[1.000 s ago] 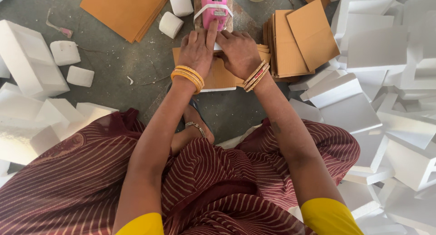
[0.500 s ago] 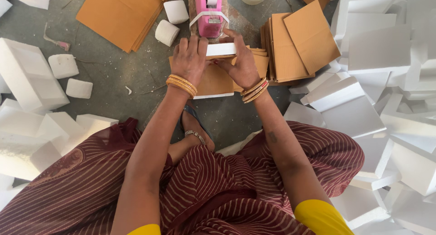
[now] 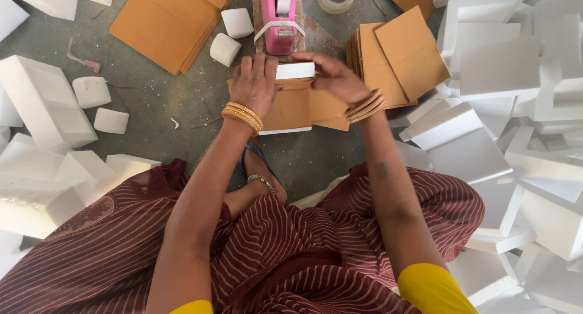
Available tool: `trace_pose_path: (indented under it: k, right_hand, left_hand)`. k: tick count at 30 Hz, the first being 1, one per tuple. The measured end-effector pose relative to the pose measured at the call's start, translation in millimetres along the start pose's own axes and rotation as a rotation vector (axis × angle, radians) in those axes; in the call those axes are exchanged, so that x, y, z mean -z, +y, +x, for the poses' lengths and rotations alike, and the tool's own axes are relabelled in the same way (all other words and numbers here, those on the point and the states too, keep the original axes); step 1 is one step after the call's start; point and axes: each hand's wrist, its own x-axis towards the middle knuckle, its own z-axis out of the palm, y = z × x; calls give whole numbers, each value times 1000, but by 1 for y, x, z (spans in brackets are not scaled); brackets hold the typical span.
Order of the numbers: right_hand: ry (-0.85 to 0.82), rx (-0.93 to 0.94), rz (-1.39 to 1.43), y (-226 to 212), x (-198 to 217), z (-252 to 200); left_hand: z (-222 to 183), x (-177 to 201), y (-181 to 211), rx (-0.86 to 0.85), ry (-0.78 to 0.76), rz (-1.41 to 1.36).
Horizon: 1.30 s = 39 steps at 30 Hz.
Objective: The person assembles a cardboard box and places a white foam insert inside it by hand, using a pink tape dispenser to secure the packaging.
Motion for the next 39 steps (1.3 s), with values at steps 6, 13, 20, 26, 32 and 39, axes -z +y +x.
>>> trace_pose_path:
  k: [6, 13, 20, 26, 32, 39]
  right_hand:
    - [257, -303, 168, 24, 42, 49]
    - [345, -525, -148, 63, 43, 124]
    - [339, -166, 167, 5, 26, 82]
    - [249, -159, 152, -5, -36, 11]
    - [373, -236, 324, 37, -57, 1]
    - [637, -235, 189, 69, -67, 17]
  left_hand:
    - [5, -11, 1, 27, -13, 10]
    - [11, -8, 0, 46, -38, 7]
    - [17, -17, -9, 23, -28, 4]
    - [31, -29, -20, 1, 4, 34]
    - [33, -24, -19, -9, -64, 25]
    - [37, -13, -19, -44, -87, -19]
